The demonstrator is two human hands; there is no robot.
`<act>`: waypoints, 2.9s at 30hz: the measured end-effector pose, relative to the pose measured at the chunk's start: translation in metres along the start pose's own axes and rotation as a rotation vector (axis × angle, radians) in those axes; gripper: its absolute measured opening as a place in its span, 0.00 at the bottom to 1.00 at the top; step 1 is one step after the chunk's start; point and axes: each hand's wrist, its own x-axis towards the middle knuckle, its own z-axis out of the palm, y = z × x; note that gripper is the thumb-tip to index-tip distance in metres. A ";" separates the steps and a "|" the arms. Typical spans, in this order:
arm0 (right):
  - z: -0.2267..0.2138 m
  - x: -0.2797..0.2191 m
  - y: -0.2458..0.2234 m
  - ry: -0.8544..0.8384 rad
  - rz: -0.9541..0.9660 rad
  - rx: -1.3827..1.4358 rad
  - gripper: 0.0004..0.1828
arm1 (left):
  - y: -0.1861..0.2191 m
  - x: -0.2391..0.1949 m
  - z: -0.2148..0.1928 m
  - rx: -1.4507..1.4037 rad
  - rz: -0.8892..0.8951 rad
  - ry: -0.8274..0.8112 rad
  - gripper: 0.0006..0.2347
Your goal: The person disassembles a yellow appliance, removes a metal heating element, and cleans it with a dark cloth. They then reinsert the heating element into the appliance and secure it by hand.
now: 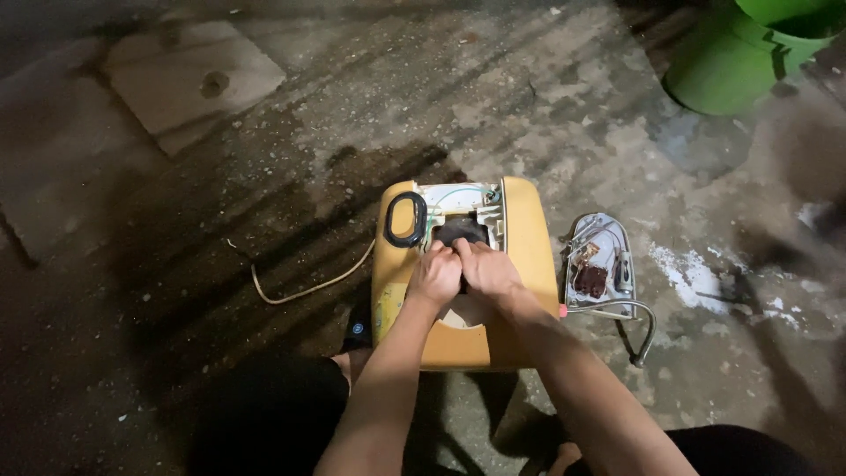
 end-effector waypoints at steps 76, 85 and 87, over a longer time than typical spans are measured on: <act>-0.026 -0.005 -0.009 -0.147 0.162 0.143 0.05 | 0.006 -0.003 -0.028 -0.006 -0.189 -0.133 0.06; -0.016 -0.017 -0.014 0.021 0.149 -0.078 0.07 | 0.004 -0.007 -0.025 0.033 -0.140 -0.009 0.05; -0.019 -0.018 -0.016 0.061 0.153 -0.108 0.08 | 0.006 -0.007 -0.029 0.011 -0.150 -0.021 0.05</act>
